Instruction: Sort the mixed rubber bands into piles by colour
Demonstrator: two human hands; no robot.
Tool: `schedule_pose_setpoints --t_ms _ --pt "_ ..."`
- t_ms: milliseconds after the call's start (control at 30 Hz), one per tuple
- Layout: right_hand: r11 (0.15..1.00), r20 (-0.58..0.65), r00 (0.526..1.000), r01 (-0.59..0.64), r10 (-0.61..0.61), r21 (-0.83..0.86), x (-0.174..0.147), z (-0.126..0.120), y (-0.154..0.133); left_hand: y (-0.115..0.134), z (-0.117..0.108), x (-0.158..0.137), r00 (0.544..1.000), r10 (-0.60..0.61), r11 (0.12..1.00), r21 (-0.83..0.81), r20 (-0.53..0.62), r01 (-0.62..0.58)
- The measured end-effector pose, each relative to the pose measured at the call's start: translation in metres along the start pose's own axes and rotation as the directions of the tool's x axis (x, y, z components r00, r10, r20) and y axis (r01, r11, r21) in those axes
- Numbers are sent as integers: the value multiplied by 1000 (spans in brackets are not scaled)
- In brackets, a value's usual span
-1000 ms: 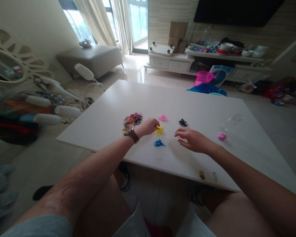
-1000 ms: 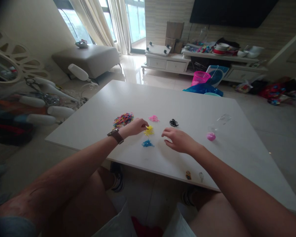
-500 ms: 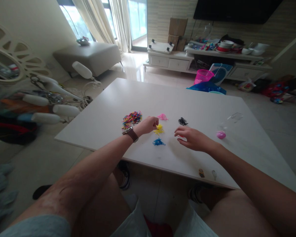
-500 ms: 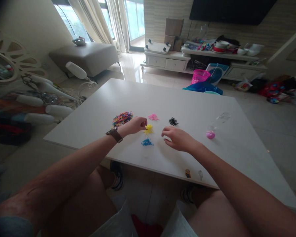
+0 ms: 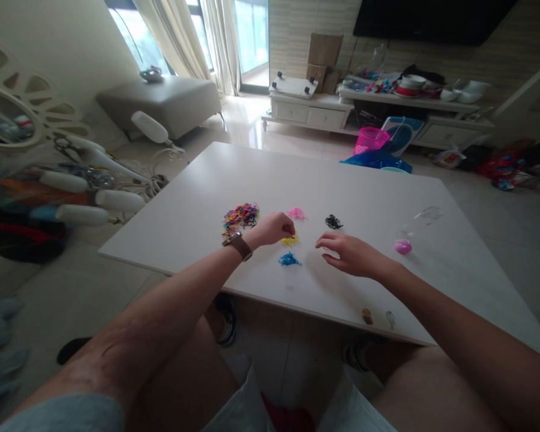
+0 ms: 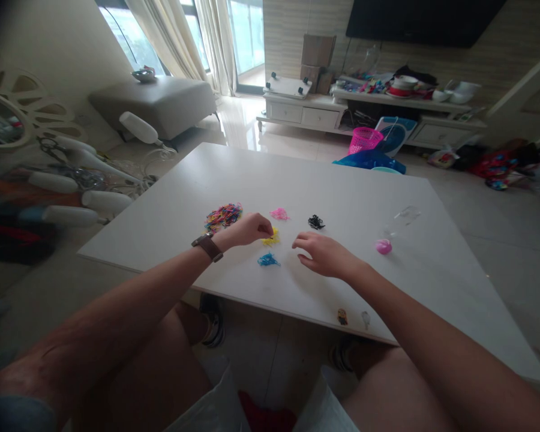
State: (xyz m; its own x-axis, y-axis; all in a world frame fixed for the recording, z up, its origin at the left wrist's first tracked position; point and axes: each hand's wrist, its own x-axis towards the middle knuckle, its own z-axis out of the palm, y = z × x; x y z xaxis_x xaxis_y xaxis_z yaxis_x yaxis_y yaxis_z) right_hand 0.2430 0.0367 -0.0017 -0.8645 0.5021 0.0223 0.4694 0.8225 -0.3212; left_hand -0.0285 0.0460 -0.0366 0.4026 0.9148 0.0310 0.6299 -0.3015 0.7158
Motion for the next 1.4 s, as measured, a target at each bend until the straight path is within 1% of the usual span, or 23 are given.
schedule_pose_setpoints --t_ms 167,267,433,633,800,933,1233,1333,1400 --pt "1000 -23 1000 -6 6 13 -1 -1 -5 9 7 2 1000 12 981 -195 19 -8" --pt "999 -7 1000 11 -11 37 -1 0 -7 13 11 2 999 2 950 -314 41 11" --pt "996 2 999 45 -45 71 0 4 -7 15 14 3 998 -21 903 -427 55 43" --pt "998 14 999 46 -46 47 -1 7 -5 14 16 5 997 -63 875 -477 47 78" --pt "998 -3 998 58 -57 40 -1 8 -5 14 18 7 993 -96 852 -509 76 121" --pt "997 -9 998 70 -70 40 0 7 -5 14 20 9 990 -100 846 -516 100 138" --pt "999 -8 999 47 -47 25 -2 5 -6 15 25 15 988 -99 827 -542 122 150" --pt "998 -18 999 48 -48 27 -2 5 -5 16 24 15 981 -140 793 -578 137 194" --pt "998 -21 999 51 -50 23 -2 4 -5 14 23 16 972 -204 753 -615 121 234"
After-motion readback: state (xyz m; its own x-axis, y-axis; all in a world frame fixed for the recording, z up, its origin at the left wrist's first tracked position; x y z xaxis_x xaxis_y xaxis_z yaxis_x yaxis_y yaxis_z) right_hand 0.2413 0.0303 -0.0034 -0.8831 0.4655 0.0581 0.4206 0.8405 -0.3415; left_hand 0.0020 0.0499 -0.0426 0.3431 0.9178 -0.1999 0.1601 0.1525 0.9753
